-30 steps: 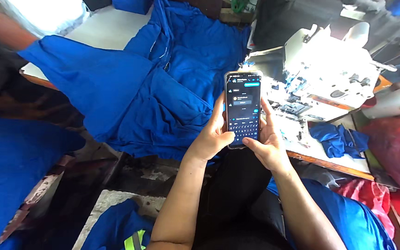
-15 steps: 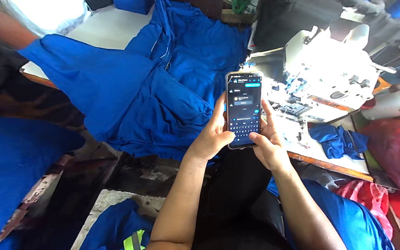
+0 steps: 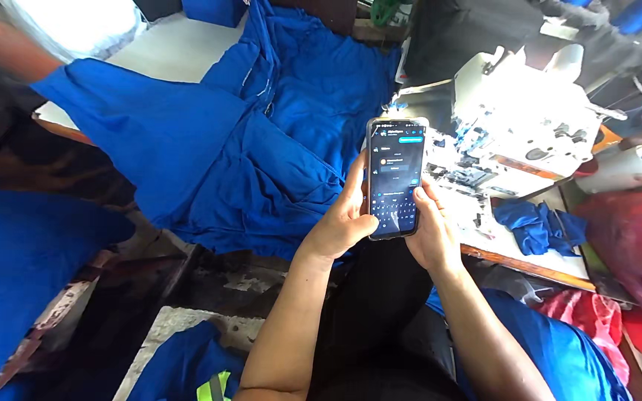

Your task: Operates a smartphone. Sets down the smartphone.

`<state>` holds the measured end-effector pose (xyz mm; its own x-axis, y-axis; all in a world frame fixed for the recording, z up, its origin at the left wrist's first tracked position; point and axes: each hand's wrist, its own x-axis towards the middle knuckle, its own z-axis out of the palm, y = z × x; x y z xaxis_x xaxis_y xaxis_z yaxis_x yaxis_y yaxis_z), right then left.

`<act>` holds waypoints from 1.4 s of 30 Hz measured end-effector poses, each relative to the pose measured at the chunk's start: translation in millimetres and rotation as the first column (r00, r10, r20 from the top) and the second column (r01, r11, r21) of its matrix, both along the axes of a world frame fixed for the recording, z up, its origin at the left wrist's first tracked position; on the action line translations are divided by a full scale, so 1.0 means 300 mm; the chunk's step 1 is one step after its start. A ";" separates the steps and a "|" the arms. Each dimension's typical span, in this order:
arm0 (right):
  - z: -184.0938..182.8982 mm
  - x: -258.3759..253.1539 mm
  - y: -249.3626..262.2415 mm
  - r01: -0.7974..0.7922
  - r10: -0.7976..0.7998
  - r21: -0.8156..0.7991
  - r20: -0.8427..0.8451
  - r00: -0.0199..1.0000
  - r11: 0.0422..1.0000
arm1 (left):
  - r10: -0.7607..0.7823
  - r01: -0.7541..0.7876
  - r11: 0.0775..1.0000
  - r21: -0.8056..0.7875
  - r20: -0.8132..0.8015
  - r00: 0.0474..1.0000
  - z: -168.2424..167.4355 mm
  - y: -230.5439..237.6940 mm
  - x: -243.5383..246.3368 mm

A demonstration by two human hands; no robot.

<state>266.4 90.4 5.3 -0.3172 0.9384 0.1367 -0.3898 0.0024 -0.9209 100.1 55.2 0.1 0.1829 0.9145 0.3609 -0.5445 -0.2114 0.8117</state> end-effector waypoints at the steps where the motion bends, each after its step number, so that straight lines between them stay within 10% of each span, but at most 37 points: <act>1: 0.000 0.000 0.000 0.003 -0.003 -0.003 -0.005 1.000 1.000 | -0.001 0.001 1.000 0.001 -0.006 1.000 0.000 0.000 0.000; 17: -0.030 0.054 0.033 -0.388 0.400 0.107 -0.133 0.907 0.915 | 0.029 -0.029 0.999 -0.023 0.012 1.000 0.000 -0.010 -0.033; 42: -0.002 0.046 0.028 -0.474 0.442 0.195 0.186 0.877 0.858 | 0.065 -0.064 0.998 -0.025 0.028 0.997 -0.001 -0.025 -0.060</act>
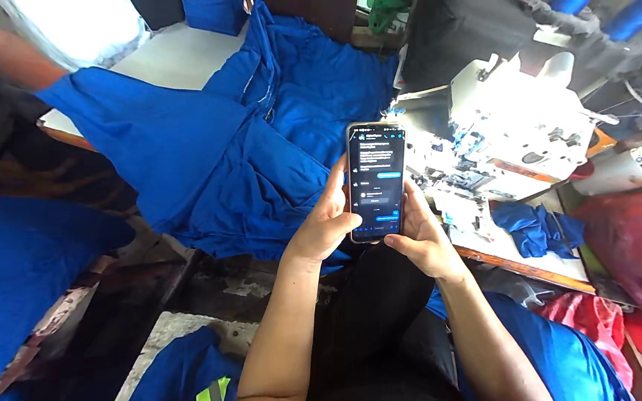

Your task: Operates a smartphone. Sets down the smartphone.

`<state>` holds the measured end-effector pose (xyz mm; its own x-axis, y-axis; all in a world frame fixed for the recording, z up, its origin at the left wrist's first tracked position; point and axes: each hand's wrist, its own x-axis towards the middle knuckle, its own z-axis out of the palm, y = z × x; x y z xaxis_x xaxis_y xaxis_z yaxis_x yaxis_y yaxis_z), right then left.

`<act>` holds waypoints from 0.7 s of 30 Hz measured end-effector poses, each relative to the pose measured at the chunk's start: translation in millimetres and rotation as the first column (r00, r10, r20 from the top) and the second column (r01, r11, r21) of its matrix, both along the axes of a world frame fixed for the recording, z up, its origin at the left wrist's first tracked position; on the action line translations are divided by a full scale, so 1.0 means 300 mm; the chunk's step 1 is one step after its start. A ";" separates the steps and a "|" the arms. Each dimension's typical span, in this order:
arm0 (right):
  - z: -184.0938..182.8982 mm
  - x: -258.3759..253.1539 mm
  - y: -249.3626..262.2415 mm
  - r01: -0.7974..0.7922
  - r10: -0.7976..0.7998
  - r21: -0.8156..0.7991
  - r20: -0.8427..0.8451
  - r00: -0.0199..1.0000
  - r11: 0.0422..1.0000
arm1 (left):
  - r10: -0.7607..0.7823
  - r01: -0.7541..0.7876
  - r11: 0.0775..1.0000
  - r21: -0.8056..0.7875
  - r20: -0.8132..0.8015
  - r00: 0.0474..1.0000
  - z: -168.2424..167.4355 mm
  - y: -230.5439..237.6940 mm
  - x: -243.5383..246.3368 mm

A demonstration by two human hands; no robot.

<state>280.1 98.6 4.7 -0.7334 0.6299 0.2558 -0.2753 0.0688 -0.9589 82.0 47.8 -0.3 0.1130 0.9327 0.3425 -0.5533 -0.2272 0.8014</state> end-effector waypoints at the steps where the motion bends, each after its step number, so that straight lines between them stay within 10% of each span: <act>1: -0.003 -0.001 0.001 0.013 -0.013 0.011 -0.001 1.000 1.000 | 0.001 -0.001 1.000 -0.001 0.001 1.000 0.000 0.000 0.000; 21: -0.014 0.009 0.002 0.024 -0.024 -0.001 -0.043 0.999 1.000 | -0.001 0.001 1.000 -0.023 -0.005 1.000 0.007 0.003 0.010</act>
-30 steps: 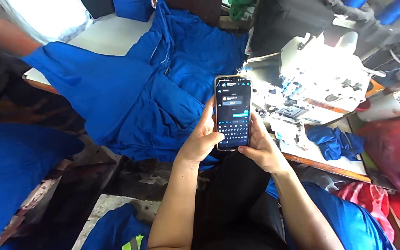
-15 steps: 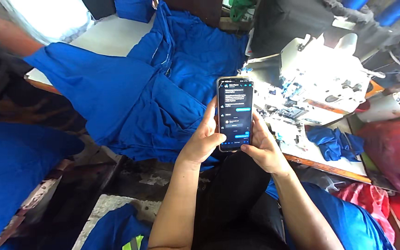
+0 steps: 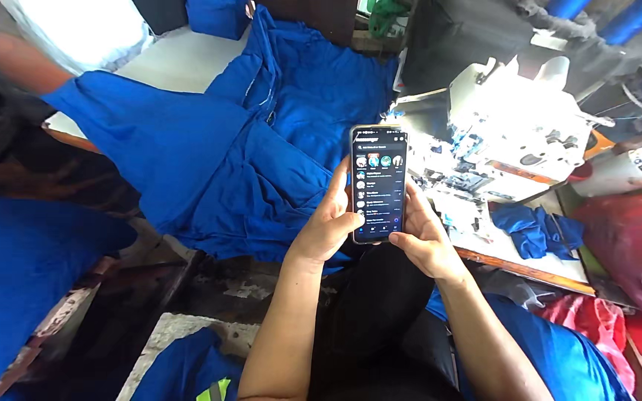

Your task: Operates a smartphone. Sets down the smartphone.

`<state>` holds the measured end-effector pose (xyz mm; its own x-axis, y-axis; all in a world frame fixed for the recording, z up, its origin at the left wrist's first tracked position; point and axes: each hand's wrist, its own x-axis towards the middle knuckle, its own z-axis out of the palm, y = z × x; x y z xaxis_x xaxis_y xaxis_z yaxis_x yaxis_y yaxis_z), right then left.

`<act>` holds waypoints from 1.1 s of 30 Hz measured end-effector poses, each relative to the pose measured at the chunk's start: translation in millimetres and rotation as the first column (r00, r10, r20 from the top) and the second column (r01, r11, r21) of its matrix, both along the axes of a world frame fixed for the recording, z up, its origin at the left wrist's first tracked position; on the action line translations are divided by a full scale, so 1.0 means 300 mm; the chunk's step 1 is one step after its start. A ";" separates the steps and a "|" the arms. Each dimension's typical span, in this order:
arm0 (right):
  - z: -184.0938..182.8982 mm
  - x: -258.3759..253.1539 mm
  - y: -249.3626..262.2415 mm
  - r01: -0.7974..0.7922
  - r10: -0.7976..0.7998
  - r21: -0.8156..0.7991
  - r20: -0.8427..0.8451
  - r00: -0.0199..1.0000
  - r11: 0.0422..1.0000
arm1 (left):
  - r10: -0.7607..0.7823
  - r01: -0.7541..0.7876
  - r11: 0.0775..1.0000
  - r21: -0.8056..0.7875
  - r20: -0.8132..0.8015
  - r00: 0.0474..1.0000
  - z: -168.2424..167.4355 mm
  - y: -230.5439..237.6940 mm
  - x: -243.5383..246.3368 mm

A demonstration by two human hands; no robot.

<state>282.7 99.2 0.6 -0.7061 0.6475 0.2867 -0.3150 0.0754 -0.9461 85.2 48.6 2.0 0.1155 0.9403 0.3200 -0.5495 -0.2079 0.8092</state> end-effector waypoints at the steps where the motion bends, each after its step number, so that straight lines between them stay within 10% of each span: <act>1: 0.001 0.000 0.000 0.000 0.000 -0.002 0.001 1.000 1.000 | 0.012 -0.013 1.000 -0.010 -0.006 1.000 0.003 0.000 0.003; 33: 0.000 0.000 -0.004 0.026 -0.026 -0.028 0.018 1.000 0.999 | 0.081 -0.078 0.992 -0.096 0.023 0.996 0.013 0.003 0.026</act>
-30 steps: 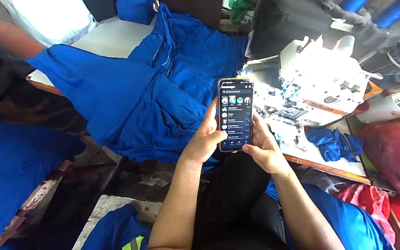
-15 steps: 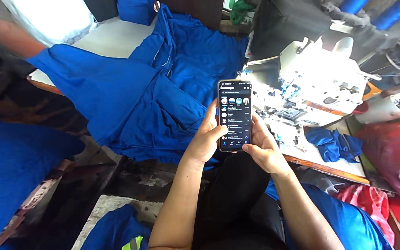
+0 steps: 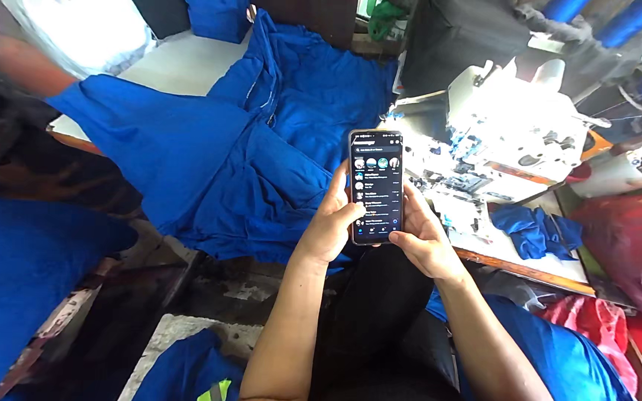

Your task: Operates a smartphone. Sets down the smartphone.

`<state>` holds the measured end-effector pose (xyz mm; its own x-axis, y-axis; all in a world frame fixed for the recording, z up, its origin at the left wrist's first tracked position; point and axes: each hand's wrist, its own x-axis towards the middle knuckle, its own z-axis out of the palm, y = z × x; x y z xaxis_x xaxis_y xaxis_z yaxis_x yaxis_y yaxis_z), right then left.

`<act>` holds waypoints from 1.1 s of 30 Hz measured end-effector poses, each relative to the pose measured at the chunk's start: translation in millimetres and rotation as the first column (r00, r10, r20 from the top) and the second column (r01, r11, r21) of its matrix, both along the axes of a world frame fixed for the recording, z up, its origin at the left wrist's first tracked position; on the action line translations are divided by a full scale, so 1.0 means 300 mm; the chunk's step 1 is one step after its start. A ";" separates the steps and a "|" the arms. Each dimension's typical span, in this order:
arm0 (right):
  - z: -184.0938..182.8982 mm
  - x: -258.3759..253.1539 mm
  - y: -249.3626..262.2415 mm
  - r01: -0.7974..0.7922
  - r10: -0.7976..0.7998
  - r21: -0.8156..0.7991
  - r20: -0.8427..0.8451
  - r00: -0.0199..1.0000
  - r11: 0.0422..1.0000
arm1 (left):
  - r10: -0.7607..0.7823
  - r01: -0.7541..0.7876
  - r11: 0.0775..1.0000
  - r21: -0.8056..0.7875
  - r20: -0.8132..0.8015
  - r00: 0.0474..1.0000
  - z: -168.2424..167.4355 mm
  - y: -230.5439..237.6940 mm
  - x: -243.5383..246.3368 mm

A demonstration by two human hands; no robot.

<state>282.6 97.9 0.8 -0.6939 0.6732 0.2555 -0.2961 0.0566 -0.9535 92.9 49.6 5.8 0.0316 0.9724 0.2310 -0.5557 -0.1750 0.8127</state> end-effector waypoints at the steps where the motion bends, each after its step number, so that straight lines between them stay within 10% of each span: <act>1: -0.001 0.000 0.000 0.004 -0.004 0.001 -0.001 1.000 1.000 | 0.004 -0.004 1.000 -0.005 0.002 1.000 0.000 -0.001 0.001; 33: -0.001 0.002 -0.004 0.008 -0.009 0.030 0.009 1.000 1.000 | -0.068 0.070 0.995 0.066 -0.034 0.997 -0.003 -0.009 -0.017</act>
<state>283.3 96.8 0.5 -0.6904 0.6712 0.2697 -0.2872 0.0879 -0.9538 87.9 46.8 4.9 0.1062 0.9501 0.2934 -0.5426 -0.1918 0.8178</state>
